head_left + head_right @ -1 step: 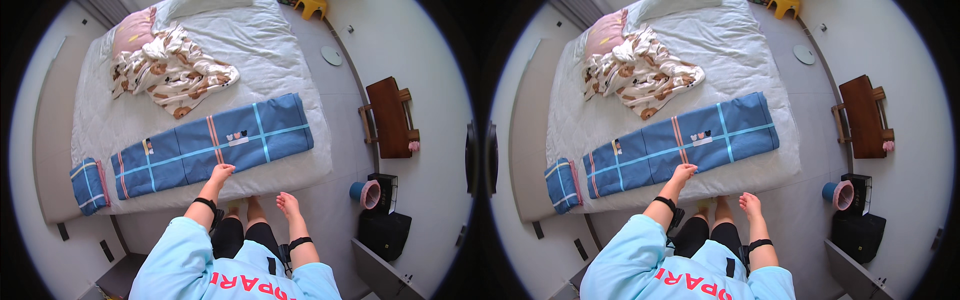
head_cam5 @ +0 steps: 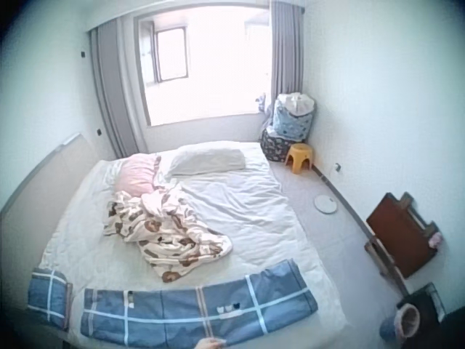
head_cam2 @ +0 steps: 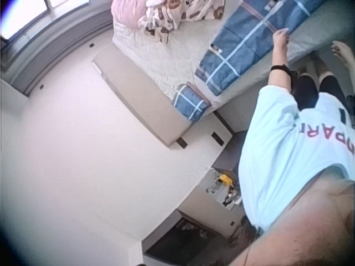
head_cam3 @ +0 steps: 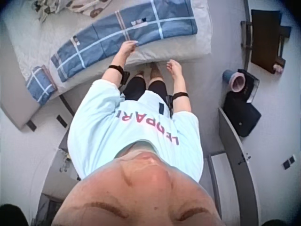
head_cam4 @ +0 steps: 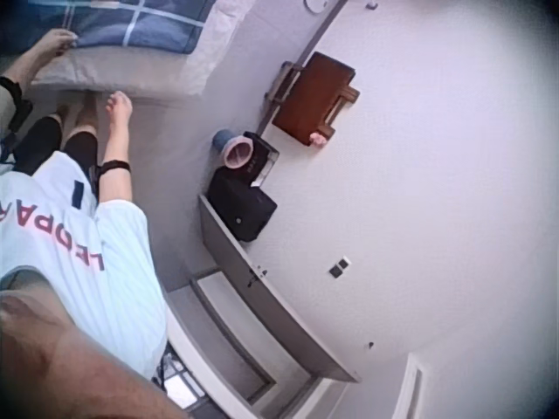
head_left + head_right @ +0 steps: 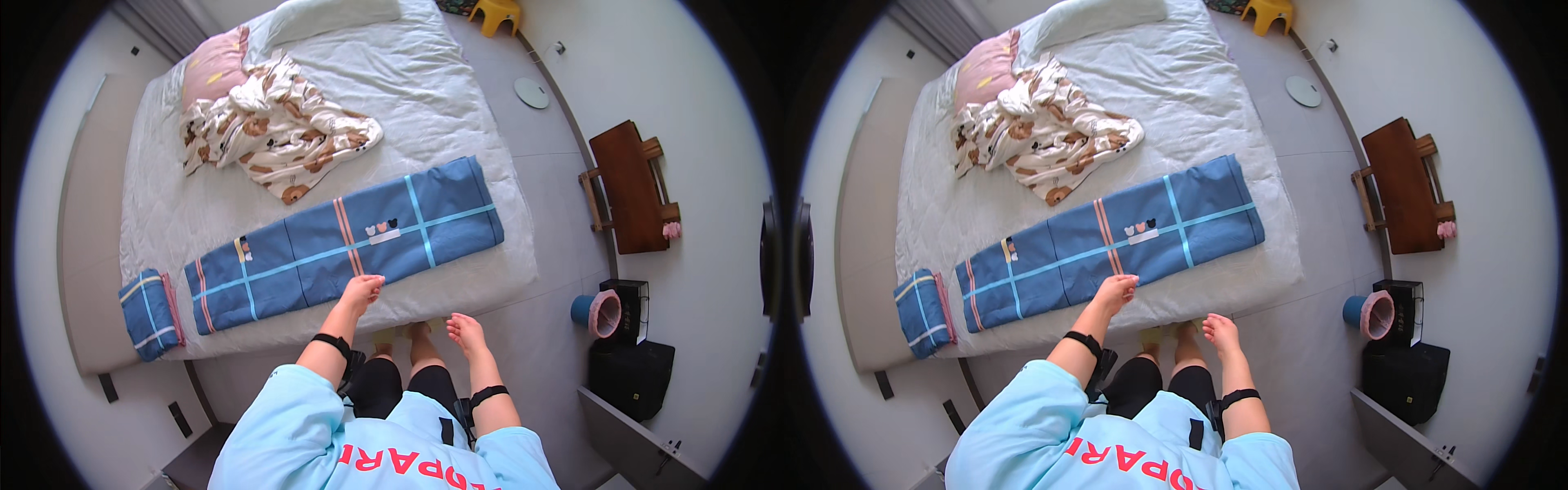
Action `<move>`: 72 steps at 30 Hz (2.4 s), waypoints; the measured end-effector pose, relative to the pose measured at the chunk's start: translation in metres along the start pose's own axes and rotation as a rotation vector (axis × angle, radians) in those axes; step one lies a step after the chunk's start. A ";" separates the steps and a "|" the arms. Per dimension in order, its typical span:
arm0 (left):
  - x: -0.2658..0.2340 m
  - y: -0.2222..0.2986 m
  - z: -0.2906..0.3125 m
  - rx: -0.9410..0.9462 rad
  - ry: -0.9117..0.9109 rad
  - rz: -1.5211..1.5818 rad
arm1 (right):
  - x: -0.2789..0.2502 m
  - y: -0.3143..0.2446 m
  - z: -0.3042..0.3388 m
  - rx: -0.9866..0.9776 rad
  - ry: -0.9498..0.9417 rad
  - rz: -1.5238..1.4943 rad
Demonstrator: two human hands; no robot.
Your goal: Fold a blue striped pillowcase and a teddy-bear patterned duvet cover on a bed.
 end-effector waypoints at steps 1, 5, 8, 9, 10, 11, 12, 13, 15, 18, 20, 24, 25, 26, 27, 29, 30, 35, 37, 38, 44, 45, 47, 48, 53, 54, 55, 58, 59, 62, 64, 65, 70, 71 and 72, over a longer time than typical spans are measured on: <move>0.011 0.006 0.016 -0.102 -0.074 0.195 | 0.003 -0.006 0.007 -0.019 -0.068 0.066; 0.084 0.038 0.067 -0.145 -0.278 0.250 | 0.026 -0.049 0.035 -0.127 -0.318 0.236; 0.141 0.057 0.090 -0.108 -0.379 0.289 | 0.048 -0.100 0.085 -0.312 -0.460 0.195; 0.166 0.061 0.094 -0.094 -0.431 0.276 | 0.037 -0.109 0.089 -0.333 -0.453 0.184; 0.190 0.065 0.099 -0.082 -0.483 0.262 | 0.024 -0.120 0.093 -0.421 -0.451 0.167; 0.213 0.065 0.104 -0.075 -0.499 0.245 | 0.007 -0.132 0.098 -0.508 -0.447 0.150; 0.238 0.065 0.106 -0.076 -0.512 0.184 | -0.017 -0.139 0.092 -0.569 -0.449 0.096; 0.262 0.064 0.110 -0.080 -0.518 0.125 | -0.040 -0.146 0.093 -0.589 -0.444 0.085; 0.316 0.059 0.117 -0.065 -0.530 0.073 | -0.092 -0.161 0.098 -0.624 -0.368 0.060; 0.402 0.047 0.130 -0.103 -0.531 0.065 | -0.176 -0.187 0.108 -0.631 -0.273 -0.018; 0.470 0.049 0.129 -0.083 -0.571 0.044 | -0.237 -0.221 0.109 -0.610 -0.203 -0.099; 0.572 0.041 0.133 -0.092 -0.600 -0.017 | -0.329 -0.250 0.111 -0.611 -0.106 -0.232; 0.593 0.040 0.129 -0.102 -0.639 -0.012 | -0.348 -0.256 0.110 -0.612 -0.085 -0.248; 0.611 0.038 0.124 -0.118 -0.655 -0.028 | -0.366 -0.261 0.108 -0.611 -0.059 -0.276; 0.635 0.043 0.117 -0.108 -0.635 -0.057 | -0.388 -0.272 0.103 -0.621 -0.029 -0.303; 0.660 0.044 0.096 -0.146 -0.524 -0.062 | -0.430 -0.273 0.093 -0.578 0.076 -0.343; 0.680 0.043 0.086 -0.181 -0.544 -0.040 | -0.454 -0.276 0.087 -0.539 0.153 -0.359; 0.775 0.032 0.044 -0.392 -0.514 0.053 | -0.580 -0.253 0.057 -0.398 0.302 -0.496; 0.816 0.033 0.031 -0.390 -0.592 0.001 | -0.626 -0.245 0.049 -0.286 0.411 -0.607; 0.835 0.035 0.024 -0.401 -0.602 -0.012 | -0.650 -0.240 0.049 -0.274 0.463 -0.605; 0.935 0.043 0.022 -0.298 -0.693 -0.251 | -0.743 -0.239 0.017 -0.341 0.785 -0.264; 0.945 0.043 0.025 -0.283 -0.722 -0.297 | -0.753 -0.244 0.012 -0.339 0.817 -0.119; 0.959 0.037 0.026 -0.268 -0.732 -0.339 | -0.773 -0.252 -0.002 -0.311 0.792 -0.023; 0.962 0.031 0.028 -0.265 -0.695 -0.357 | -0.784 -0.255 -0.006 -0.291 0.774 0.081; 0.960 -0.009 0.032 -0.291 -0.537 -0.249 | -0.825 -0.269 -0.037 -0.305 0.755 0.292; 0.959 -0.015 0.034 -0.295 -0.494 -0.232 | -0.832 -0.270 -0.042 -0.268 0.790 0.380; 0.959 -0.020 0.036 -0.299 -0.450 -0.214 | -0.837 -0.272 -0.047 -0.232 0.824 0.468; 0.959 -0.030 0.041 -0.277 -0.372 -0.185 | -0.860 -0.268 -0.065 -0.216 0.730 0.474; 0.959 -0.033 0.042 -0.267 -0.350 -0.171 | -0.868 -0.265 -0.071 -0.218 0.706 0.484; 0.955 -0.039 0.051 -0.234 -0.343 -0.150 | -0.868 -0.264 -0.076 -0.160 0.713 0.610; 0.956 -0.045 0.058 -0.234 -0.328 -0.142 | -0.875 -0.255 -0.080 -0.174 0.738 0.634; 0.956 -0.048 0.062 -0.231 -0.328 -0.140 | -0.880 -0.251 -0.079 -0.192 0.777 0.649; 0.939 -0.051 0.075 -0.226 -0.313 -0.077 | -0.883 -0.245 -0.063 -0.161 0.743 0.642; 0.934 -0.051 0.077 -0.217 -0.315 -0.058 | -0.882 -0.246 -0.059 -0.194 0.749 0.657; 0.930 -0.050 0.081 -0.214 -0.320 -0.047 | -0.882 -0.244 -0.055 -0.201 0.754 0.666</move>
Point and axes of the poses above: each hand's wrist, its own z-axis away from the middle knuckle, its own x-axis out of the palm, y = z × x, the point moved 3 cm from there along -z, towards the middle knuckle
